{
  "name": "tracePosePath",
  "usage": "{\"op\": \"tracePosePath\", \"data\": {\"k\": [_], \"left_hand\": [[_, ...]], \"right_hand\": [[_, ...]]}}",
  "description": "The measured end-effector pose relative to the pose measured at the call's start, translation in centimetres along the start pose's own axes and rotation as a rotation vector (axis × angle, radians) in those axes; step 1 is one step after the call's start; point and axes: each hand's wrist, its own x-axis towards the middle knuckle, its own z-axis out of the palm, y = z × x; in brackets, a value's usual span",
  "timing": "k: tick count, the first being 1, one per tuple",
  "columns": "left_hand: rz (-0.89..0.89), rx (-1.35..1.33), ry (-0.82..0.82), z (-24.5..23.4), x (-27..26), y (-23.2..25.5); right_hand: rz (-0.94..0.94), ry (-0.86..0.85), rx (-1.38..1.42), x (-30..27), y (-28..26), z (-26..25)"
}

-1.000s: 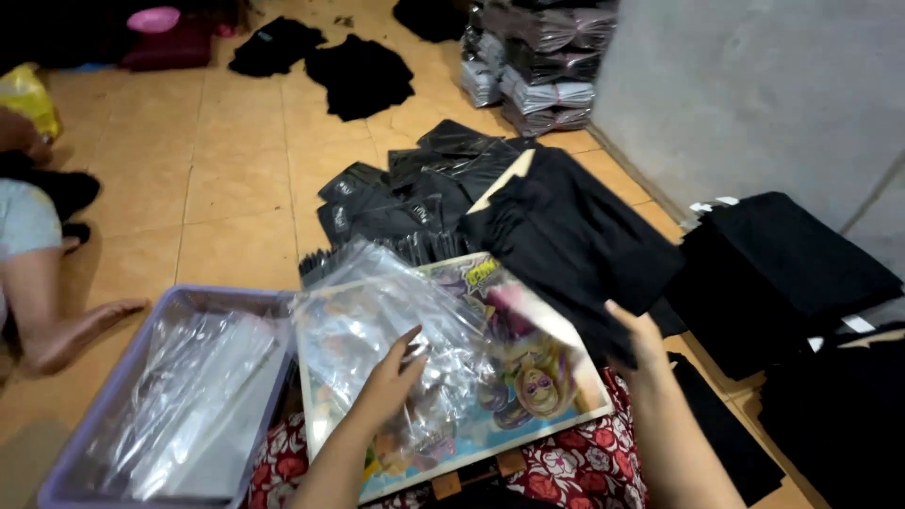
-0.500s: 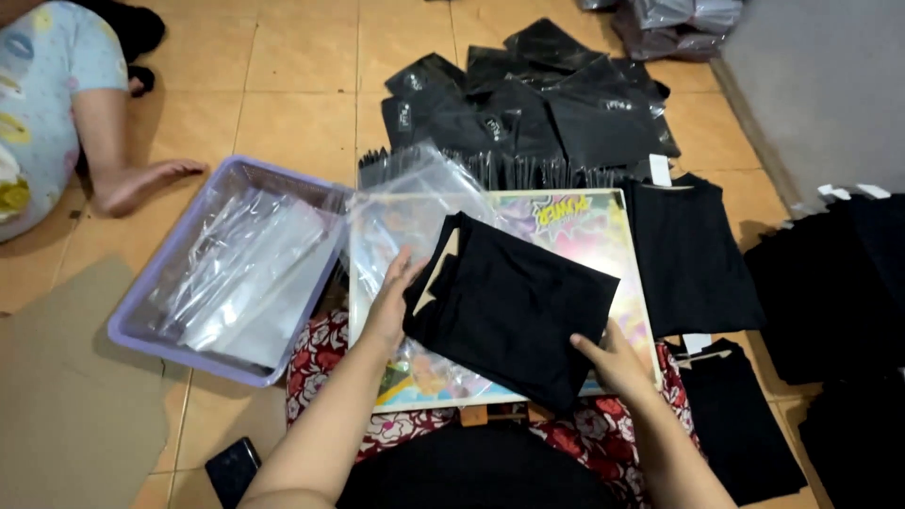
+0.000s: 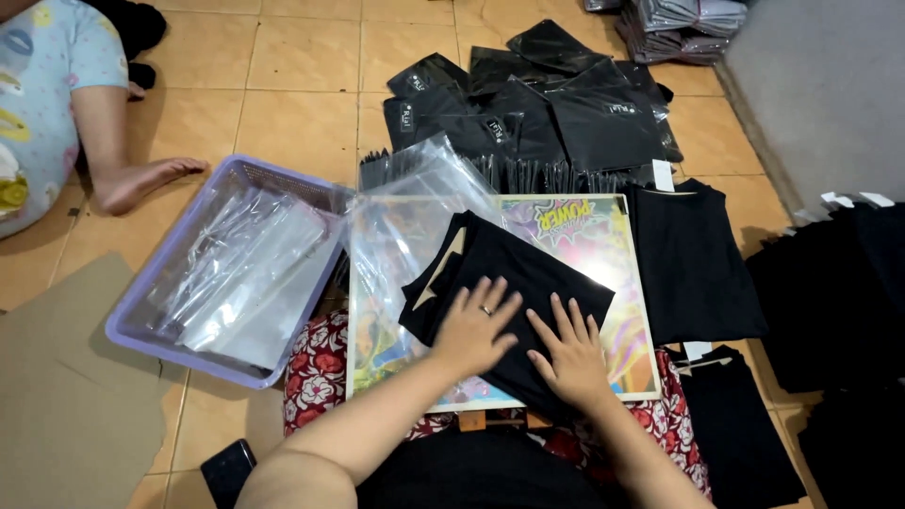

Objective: The person is manually packing folded black garments into individual clear plastic sleeves for retail or shipping.

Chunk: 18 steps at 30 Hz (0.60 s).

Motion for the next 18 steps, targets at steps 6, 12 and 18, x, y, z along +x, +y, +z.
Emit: {"op": "tracePosePath", "data": {"k": [6,12,18], "left_hand": [[-0.208,0.057,-0.043,-3.3,0.6,-4.3],[-0.236,0.03,-0.042,-3.3,0.7,-5.4],[-0.204,-0.048,0.129,-3.9,0.4,-6.6]], "right_hand": [[0.025,-0.105,-0.01,0.1,-0.6,-1.3],[0.054,-0.127,0.082,4.8,-0.4,-5.2],[-0.072,0.037,0.247,14.8,-3.2,-7.3]]}}
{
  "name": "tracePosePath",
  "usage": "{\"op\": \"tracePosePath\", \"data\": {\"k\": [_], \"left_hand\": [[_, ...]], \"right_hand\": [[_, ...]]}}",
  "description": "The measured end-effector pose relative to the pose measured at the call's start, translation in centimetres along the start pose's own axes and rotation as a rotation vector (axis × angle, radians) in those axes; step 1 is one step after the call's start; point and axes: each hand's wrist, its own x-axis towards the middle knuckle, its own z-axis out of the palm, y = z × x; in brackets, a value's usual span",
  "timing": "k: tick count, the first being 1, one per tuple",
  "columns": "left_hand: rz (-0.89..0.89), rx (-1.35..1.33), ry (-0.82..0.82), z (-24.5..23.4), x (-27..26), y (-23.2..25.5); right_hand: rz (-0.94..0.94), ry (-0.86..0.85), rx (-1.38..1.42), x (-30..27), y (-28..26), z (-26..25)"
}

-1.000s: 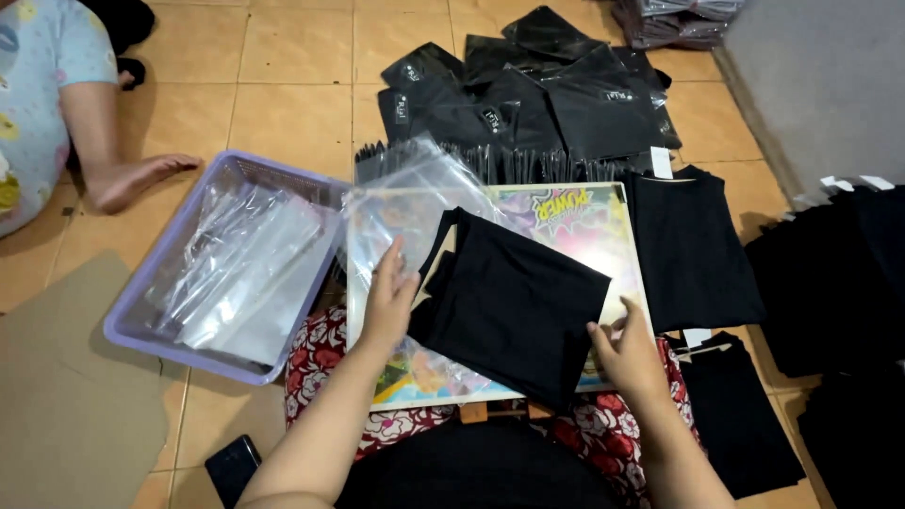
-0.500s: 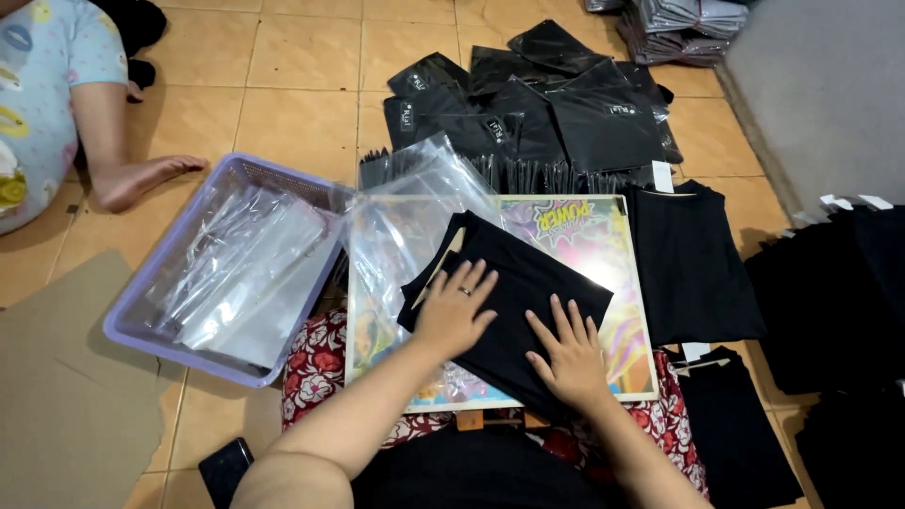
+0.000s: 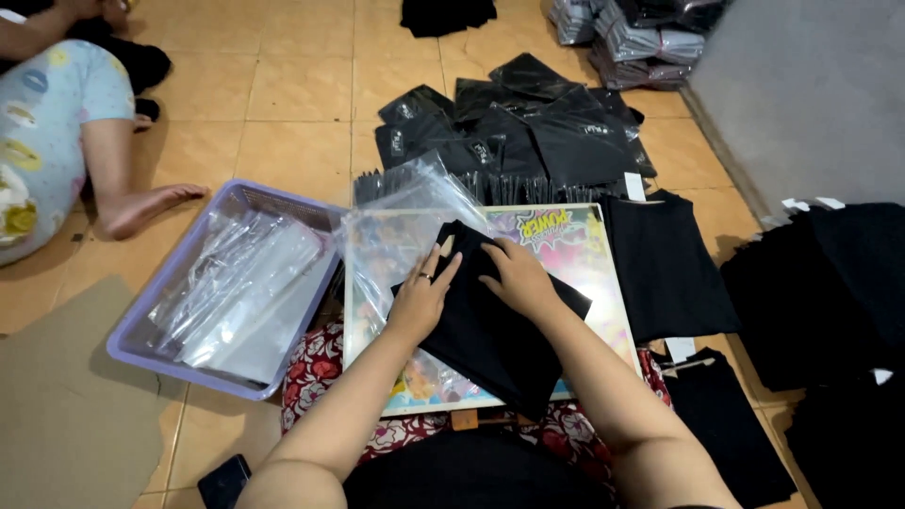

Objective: The person is manually packing folded black garments into individual clear plastic sleeves for retail or shipping.

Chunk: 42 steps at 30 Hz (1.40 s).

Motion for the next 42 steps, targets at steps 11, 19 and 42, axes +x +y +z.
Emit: {"op": "tracePosePath", "data": {"k": [11,19,42], "left_hand": [[-0.678,-0.134,-0.293,-7.9,-5.7,0.2],[-0.664,-0.263,-0.294,-9.0,-4.0,1.5],[-0.755,-0.849,-0.012,-10.1,0.4,5.7]], "right_hand": [[0.284,-0.203,0.061,4.9,1.8,0.8],[0.234,-0.257,0.183,3.4,0.8,-2.0],[-0.063,-0.433,0.128,-1.2,-7.3,-8.9]]}}
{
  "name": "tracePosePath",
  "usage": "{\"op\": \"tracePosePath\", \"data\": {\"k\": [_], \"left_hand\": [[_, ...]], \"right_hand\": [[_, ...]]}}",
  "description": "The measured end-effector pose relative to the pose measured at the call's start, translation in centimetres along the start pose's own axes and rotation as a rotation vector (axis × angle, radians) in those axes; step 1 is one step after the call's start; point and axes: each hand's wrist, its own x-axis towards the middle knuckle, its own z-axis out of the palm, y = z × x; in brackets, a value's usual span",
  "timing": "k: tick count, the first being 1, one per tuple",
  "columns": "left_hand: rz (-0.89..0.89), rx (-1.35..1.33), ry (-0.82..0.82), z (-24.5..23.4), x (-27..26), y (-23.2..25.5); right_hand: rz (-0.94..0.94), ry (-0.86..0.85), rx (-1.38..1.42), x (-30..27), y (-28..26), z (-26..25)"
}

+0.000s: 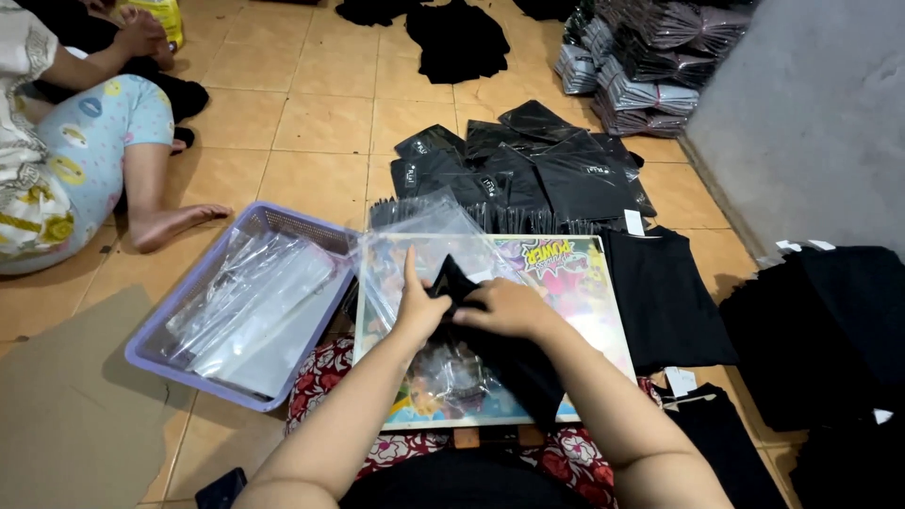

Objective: The person is manually packing folded black garments into individual clear plastic sleeves for retail or shipping.

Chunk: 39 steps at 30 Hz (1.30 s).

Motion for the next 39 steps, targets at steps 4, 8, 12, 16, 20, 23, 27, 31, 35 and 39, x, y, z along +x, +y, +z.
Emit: {"op": "tracePosePath", "data": {"k": [4,8,12,16,20,23,27,31,35,39], "left_hand": [[0.041,-0.132,0.006,1.4,0.0,1.5],[0.215,-0.513,0.077,1.2,-1.9,2.1],[0.524,-0.613,0.089,-0.6,-4.3,1.0],[0.588,-0.607,0.026,0.3,-4.8,-0.4],[0.76,-0.304,-0.143,2.1,-7.0,0.7],[0.753,-0.173,-0.347,3.2,-8.6,1.4],[0.578,-0.188,-0.482,4.0,-10.1,3.0],[0.39,-0.43,-0.429,3.9,-6.7,0.3],[0.49,-0.446,-0.375,2.0,-6.1,0.7],[0.479,-0.474,-0.389,1.4,-7.1,1.2]], "right_hand": [[0.004,0.099,-0.164,0.6,1.0,3.4],[0.121,0.252,0.046,0.5,6.4,2.4],[0.056,0.597,0.811,-2.9,14.3,1.2],[-0.235,0.812,1.345,-4.4,20.6,4.5],[-0.368,0.776,1.53,-4.4,21.5,7.6],[-0.508,0.732,1.705,-3.6,20.6,9.5],[-0.482,0.737,1.728,-4.4,17.9,9.4],[-0.569,0.761,1.703,-3.8,19.5,10.8],[-0.549,0.773,1.638,-4.0,18.4,10.6],[-0.547,0.765,1.568,-5.3,14.4,8.3]]}}
